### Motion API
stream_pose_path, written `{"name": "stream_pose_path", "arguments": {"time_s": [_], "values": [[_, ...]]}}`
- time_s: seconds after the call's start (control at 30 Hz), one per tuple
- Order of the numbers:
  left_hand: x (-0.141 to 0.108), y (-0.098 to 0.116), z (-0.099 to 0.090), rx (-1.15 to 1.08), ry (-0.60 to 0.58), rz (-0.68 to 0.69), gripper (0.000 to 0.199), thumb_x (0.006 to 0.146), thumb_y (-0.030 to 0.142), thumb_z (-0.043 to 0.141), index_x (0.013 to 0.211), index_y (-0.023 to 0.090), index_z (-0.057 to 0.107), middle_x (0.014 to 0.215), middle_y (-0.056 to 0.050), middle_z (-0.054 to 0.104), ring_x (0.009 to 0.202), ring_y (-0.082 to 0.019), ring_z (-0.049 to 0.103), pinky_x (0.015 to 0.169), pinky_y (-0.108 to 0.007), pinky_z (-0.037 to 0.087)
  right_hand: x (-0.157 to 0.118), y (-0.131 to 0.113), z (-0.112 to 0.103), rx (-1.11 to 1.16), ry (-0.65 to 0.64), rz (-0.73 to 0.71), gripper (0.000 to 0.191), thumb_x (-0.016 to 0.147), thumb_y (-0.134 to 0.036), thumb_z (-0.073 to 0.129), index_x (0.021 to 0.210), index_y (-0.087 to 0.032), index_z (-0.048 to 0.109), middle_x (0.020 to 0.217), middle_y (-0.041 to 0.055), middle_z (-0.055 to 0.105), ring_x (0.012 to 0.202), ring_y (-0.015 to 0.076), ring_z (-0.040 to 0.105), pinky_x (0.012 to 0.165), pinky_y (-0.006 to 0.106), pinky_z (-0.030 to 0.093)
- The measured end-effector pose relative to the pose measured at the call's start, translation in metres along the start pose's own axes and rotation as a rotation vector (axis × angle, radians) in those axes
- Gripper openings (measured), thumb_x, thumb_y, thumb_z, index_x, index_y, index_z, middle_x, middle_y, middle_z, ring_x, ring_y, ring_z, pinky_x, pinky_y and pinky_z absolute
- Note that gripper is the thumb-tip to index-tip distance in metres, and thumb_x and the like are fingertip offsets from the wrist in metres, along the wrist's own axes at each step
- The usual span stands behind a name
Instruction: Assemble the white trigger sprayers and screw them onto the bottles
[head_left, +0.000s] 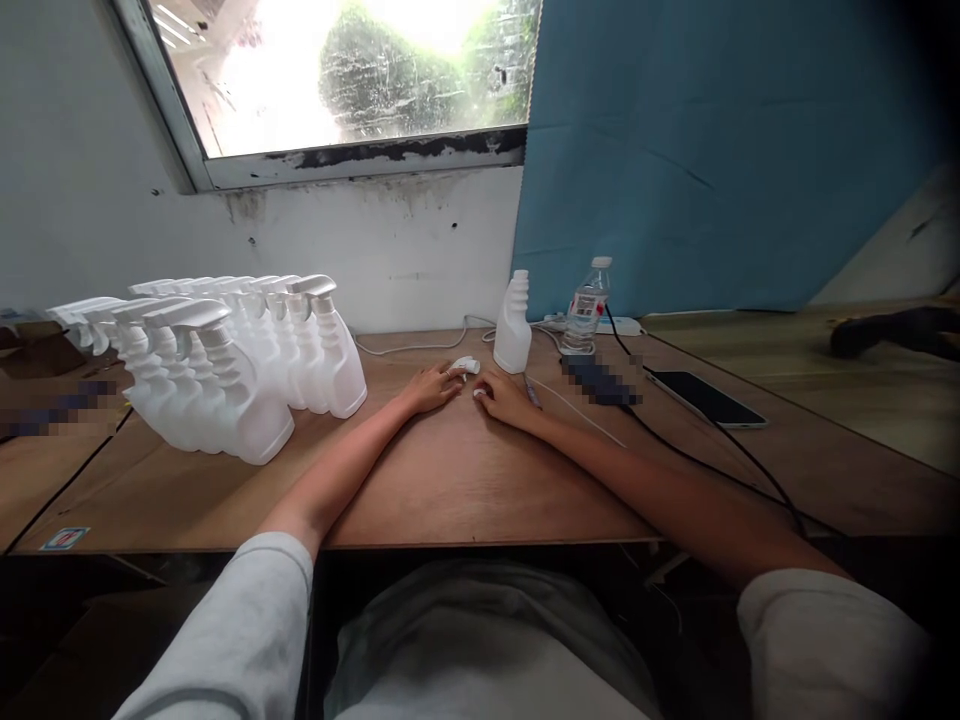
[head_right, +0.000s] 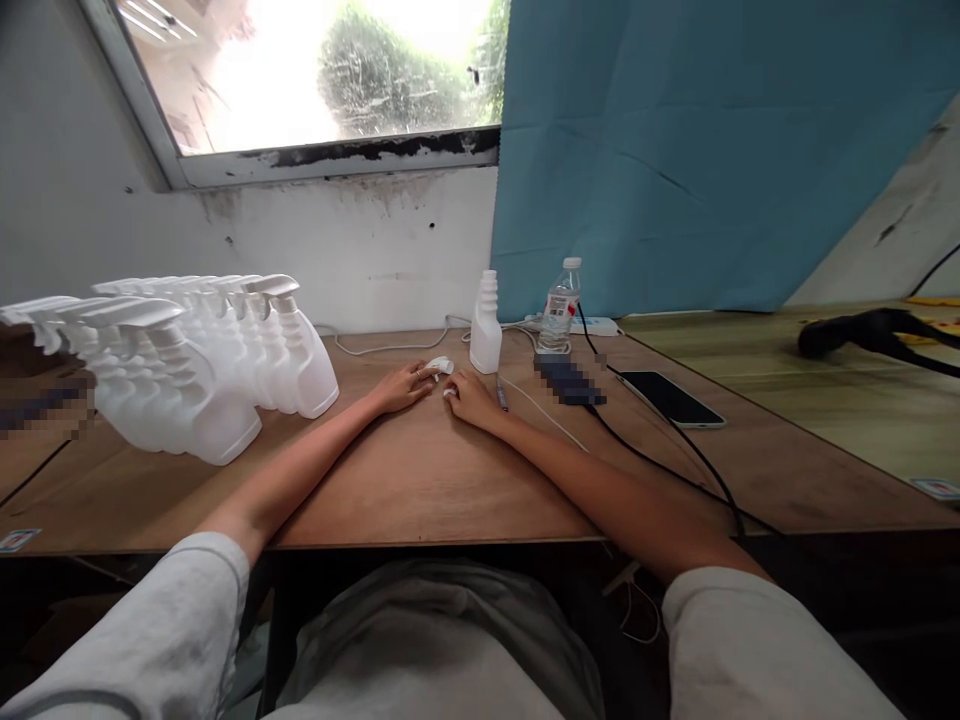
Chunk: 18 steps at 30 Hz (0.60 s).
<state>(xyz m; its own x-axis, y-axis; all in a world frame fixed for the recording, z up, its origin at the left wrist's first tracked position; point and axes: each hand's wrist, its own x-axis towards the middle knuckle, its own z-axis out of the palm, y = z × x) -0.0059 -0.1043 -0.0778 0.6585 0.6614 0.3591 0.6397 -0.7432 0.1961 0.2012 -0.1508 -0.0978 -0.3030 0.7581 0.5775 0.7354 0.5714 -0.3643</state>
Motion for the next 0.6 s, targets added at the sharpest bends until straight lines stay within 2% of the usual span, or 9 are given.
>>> {"name": "stream_pose_path", "arguments": {"time_s": [0.13,0.27,0.47,0.6], "values": [[-0.006,0.004,-0.003,-0.051,0.063,-0.015,0.033,0.089,0.038,0.052,0.115,0.020,0.060,0.120,-0.012,0.059,0.101,-0.024,0.061,0.089,-0.037,0.049,-0.002,-0.001,-0.007,0.046,0.074,0.007,0.003,0.078,-0.014,0.057,0.076,-0.017,0.059,0.078,0.0032,0.056,0.071,0.0160,0.052,0.066,0.027,0.043],[-0.022,0.013,-0.008,-0.114,0.127,-0.033,0.020,0.088,0.032,0.052,0.101,0.018,0.060,0.101,-0.010,0.063,0.091,-0.023,0.061,0.082,-0.034,0.048,-0.006,-0.013,-0.014,0.069,0.150,-0.037,0.008,0.085,-0.021,0.055,0.079,-0.018,0.059,0.072,0.0018,0.056,0.067,0.0158,0.052,0.064,0.027,0.042],[-0.052,0.031,-0.014,-0.237,0.148,-0.051,0.022,0.092,0.037,0.047,0.097,0.019,0.059,0.088,-0.004,0.067,0.075,-0.017,0.062,0.069,-0.027,0.047,-0.011,-0.035,-0.017,0.088,0.186,-0.200,0.009,0.091,-0.023,0.051,0.088,-0.020,0.058,0.083,0.0057,0.063,0.079,0.0189,0.059,0.076,0.031,0.047],[-0.060,0.033,-0.018,-0.299,0.139,-0.038,0.021,0.091,0.037,0.050,0.096,0.019,0.060,0.083,-0.002,0.067,0.068,-0.015,0.061,0.065,-0.025,0.046,-0.012,-0.043,-0.018,0.081,0.156,-0.297,0.012,0.093,-0.022,0.047,0.091,-0.021,0.059,0.087,0.0076,0.064,0.083,0.0204,0.060,0.078,0.033,0.047]]}}
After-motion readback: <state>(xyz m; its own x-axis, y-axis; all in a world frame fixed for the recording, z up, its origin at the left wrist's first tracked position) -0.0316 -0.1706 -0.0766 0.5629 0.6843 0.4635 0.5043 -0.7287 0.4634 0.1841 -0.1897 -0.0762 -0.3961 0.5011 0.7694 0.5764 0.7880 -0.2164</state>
